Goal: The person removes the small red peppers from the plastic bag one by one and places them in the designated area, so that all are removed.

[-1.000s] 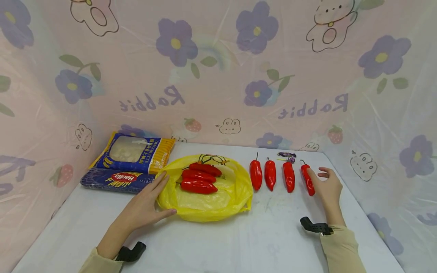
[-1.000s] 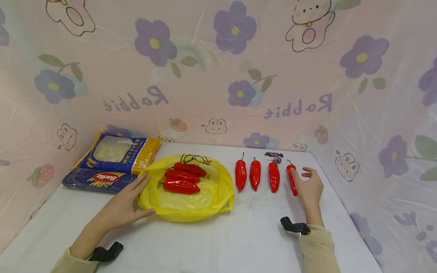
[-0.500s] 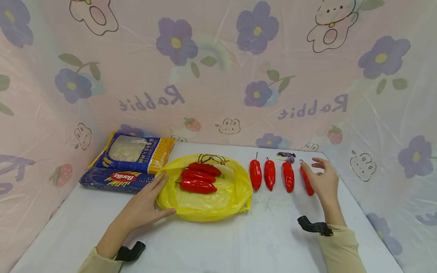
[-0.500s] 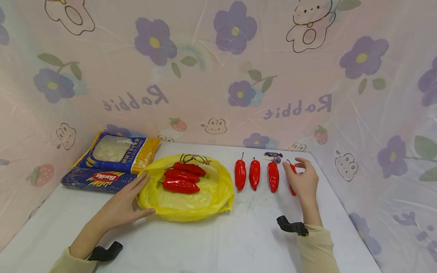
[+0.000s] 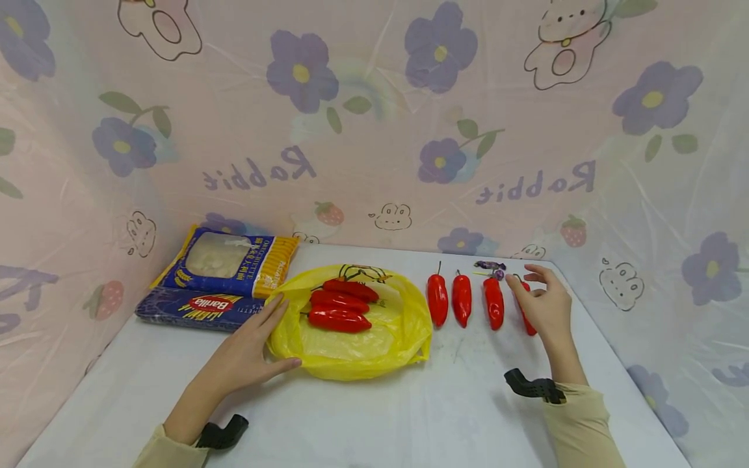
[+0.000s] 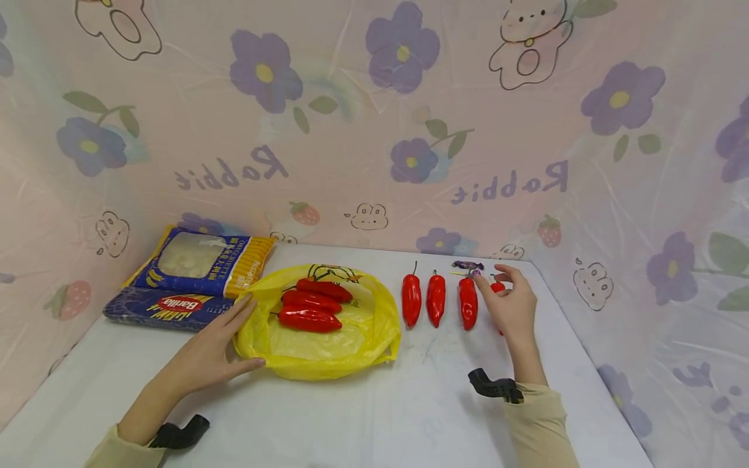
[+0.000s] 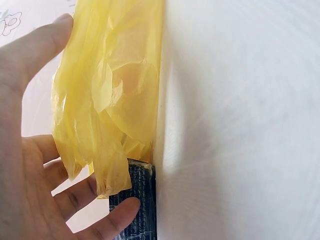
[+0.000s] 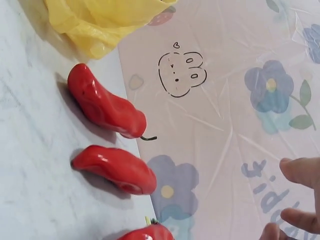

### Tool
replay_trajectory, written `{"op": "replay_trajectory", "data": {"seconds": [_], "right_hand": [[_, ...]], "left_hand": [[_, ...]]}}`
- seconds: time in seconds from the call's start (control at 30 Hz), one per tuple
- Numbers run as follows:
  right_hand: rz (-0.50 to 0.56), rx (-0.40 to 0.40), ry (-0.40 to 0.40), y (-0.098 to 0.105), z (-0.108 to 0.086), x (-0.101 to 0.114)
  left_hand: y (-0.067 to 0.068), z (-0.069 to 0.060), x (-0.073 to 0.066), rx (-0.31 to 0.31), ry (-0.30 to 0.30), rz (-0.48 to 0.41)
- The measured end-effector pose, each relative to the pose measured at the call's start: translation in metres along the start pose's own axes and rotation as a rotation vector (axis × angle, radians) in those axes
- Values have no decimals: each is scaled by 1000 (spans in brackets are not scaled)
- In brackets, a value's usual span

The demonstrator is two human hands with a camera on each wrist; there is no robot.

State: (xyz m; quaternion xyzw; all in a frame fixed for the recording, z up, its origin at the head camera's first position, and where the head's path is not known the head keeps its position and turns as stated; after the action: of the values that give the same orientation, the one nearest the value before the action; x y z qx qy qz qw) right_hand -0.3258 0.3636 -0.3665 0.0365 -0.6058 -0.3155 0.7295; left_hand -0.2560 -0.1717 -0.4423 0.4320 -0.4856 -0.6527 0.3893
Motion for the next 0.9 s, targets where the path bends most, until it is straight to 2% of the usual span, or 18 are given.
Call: {"op": "replay_trajectory", "data": {"seconds": [0.23, 0.47, 0.7, 0.9], "right_hand": [[6, 54, 61, -21, -2, 18], [28, 145, 150, -61, -7, 40], [41, 211, 174, -99, -17, 61], [100, 259, 212, -120, -25, 77]], "left_hand": [[-1, -1, 0, 1, 4, -1], [1, 0, 1, -2, 5, 10], [1, 0, 2, -1, 9, 3], [-1, 0, 2, -4, 1, 5]]}}
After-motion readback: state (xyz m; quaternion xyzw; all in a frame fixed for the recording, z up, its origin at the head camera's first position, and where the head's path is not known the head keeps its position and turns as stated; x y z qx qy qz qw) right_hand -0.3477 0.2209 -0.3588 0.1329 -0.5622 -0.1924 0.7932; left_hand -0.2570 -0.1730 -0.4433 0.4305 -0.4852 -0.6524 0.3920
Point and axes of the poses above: each hand's wrist, its own z-axis towards the middle knuckle, its own y-axis out of the back of the hand, x = y × z, the point moved 10 cm from there along z, towards the middle knuckle, and after that the axes turned 15 degrees about z, right-handed, at the moved point
